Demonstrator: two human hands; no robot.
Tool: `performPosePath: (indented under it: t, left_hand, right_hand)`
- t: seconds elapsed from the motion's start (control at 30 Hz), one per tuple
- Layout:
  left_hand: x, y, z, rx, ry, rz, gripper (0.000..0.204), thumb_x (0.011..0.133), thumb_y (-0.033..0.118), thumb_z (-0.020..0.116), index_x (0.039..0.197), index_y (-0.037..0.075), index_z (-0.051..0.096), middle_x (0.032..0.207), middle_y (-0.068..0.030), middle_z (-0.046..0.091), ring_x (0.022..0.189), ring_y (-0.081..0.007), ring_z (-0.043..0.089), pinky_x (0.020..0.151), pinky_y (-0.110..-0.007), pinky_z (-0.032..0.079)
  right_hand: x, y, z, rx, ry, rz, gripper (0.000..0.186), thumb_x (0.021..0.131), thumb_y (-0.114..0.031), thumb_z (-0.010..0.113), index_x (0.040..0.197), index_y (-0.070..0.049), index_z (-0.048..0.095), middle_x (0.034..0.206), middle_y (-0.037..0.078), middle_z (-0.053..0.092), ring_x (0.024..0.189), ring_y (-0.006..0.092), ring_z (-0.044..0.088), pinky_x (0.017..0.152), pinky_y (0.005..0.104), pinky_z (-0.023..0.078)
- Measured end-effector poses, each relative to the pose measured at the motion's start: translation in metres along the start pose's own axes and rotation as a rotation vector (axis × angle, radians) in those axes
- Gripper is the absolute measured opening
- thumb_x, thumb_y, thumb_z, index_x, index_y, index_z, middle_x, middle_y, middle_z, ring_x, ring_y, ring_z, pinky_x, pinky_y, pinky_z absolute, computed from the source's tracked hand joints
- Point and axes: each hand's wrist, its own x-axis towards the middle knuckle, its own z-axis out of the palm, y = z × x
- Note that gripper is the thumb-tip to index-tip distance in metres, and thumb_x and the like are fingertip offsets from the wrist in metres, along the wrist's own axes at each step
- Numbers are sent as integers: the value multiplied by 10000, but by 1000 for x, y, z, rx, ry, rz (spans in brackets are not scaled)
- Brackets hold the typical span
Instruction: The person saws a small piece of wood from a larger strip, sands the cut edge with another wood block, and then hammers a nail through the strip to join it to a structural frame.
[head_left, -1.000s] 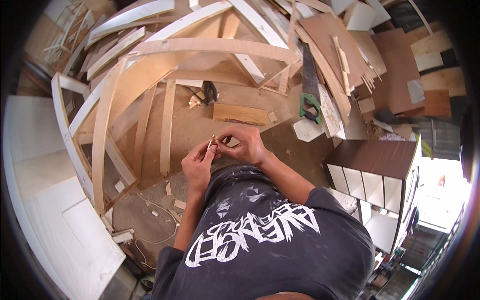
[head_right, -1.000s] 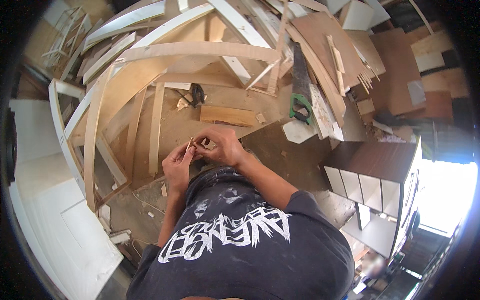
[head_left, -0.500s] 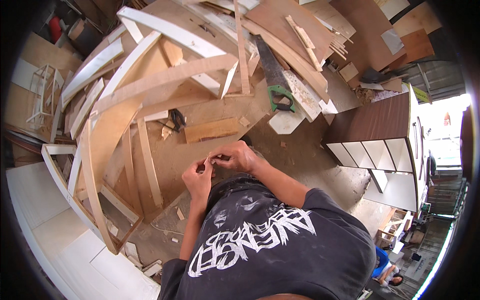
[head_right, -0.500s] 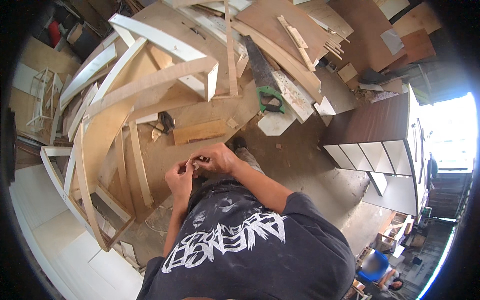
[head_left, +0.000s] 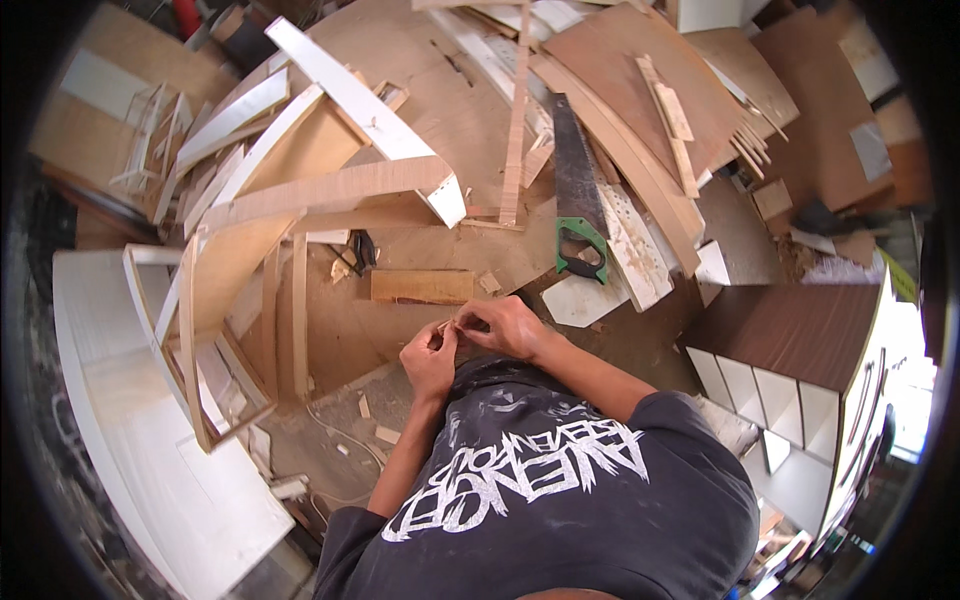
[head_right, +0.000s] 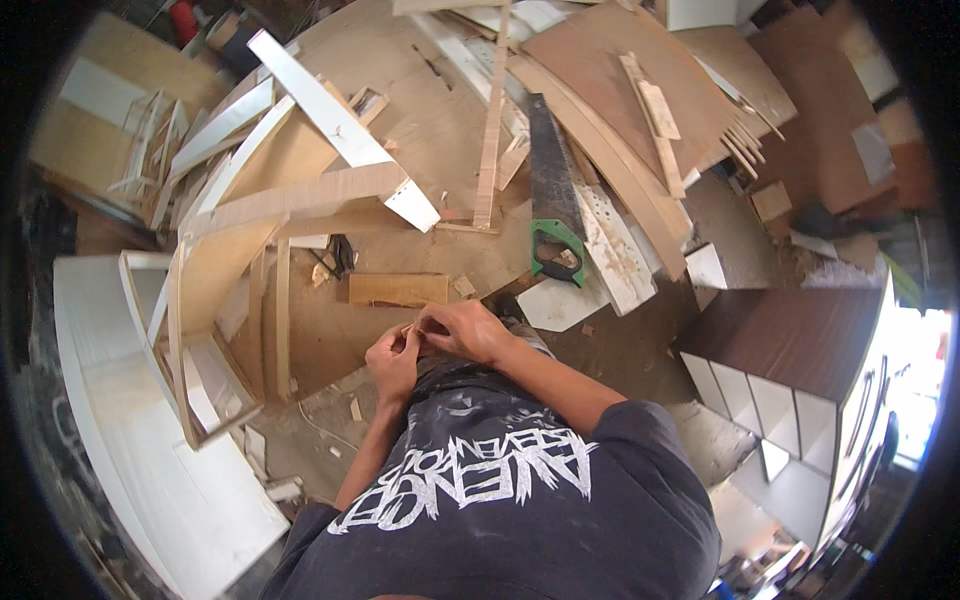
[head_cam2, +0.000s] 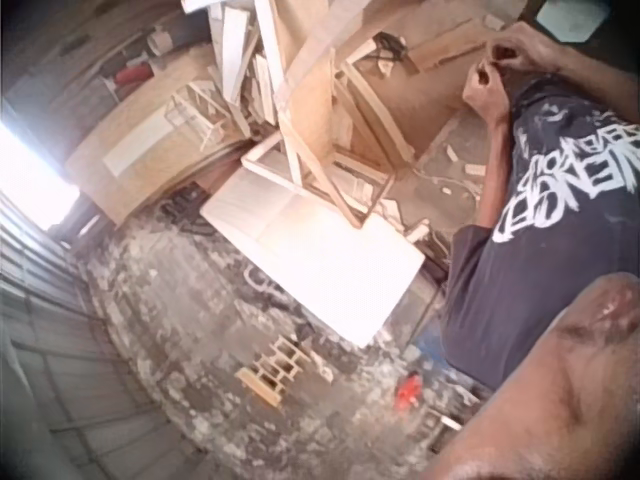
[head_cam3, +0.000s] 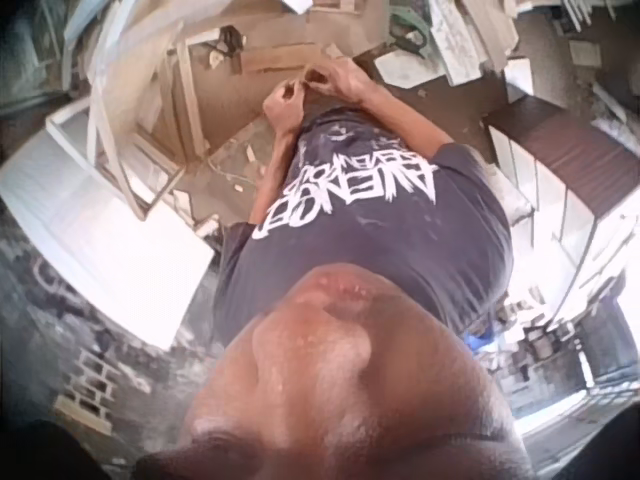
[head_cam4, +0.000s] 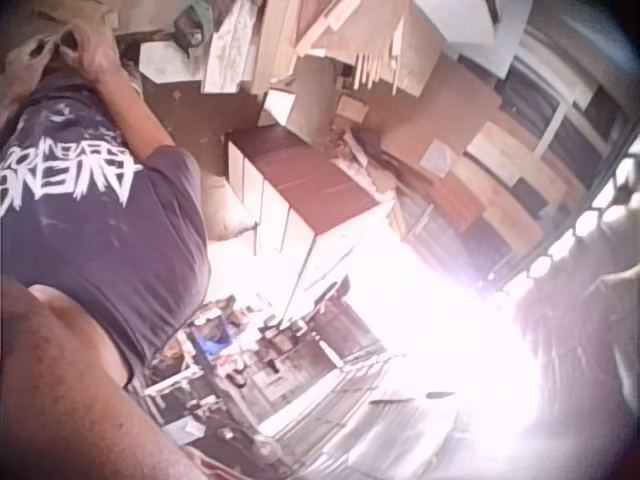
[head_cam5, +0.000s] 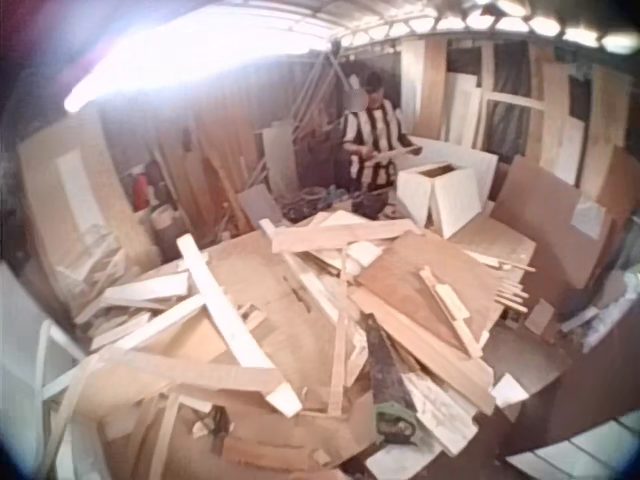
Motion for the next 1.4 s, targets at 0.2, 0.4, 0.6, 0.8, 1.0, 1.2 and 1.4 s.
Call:
performPosePath:
  t: [0.2,0.4,0.6,0.8,1.0,1.2,1.4]
  left_hand:
    - [-41,-10,10,114,98,-128,199,1006,118,745,1111,-39,807,878,-68,804,755,-107,737,687,-268,600]
    - [-82,-23,3,7,224,-137,210,1040,102,717,1144,-67,785,932,-70,799,754,-116,740,684,-267,608]
    - [-136,-26,-13,-164,286,-187,212,1045,107,714,1152,-64,782,915,-65,789,742,-121,730,672,-263,602]
    - [-188,-33,-28,-191,430,-211,194,1032,106,732,1123,-58,781,915,-65,787,740,-115,729,691,-267,604]
    - [-234,-40,-39,-327,377,-162,186,1030,88,725,1124,-61,785,919,-71,787,747,-120,736,686,-264,606]
    - [-268,-54,-45,-340,383,-172,189,1037,86,715,1130,-64,784,925,-80,788,760,-127,741,691,-265,608]
    - [-287,-71,-47,-427,417,-173,200,1045,86,705,1145,-73,774,935,-89,788,779,-135,745,712,-268,609]
  right_hand:
    - [-11,18,-3,148,-157,-9,266,948,-139,801,1071,-42,585,879,186,741,831,408,753,702,431,590]
    - [-18,19,21,232,-191,-150,336,917,-112,842,1072,-17,558,796,166,721,733,328,757,652,390,581]
    - [-42,-6,49,233,-284,-138,334,906,-96,848,1056,-25,558,825,165,746,734,257,771,655,374,581]
    - [-83,-43,73,206,-263,-159,319,911,-67,846,1006,-24,545,884,150,792,843,220,810,733,334,616]
    - [-120,-58,89,205,-282,-153,328,936,-48,801,1088,-34,510,933,149,789,892,267,815,741,360,614]
    - [-143,-67,101,185,-380,-158,400,927,13,802,1050,-42,426,931,148,784,905,231,812,764,327,612]
    - [-155,-72,114,172,-413,-193,389,931,28,790,1037,-42,422,942,144,783,889,217,807,763,325,609]
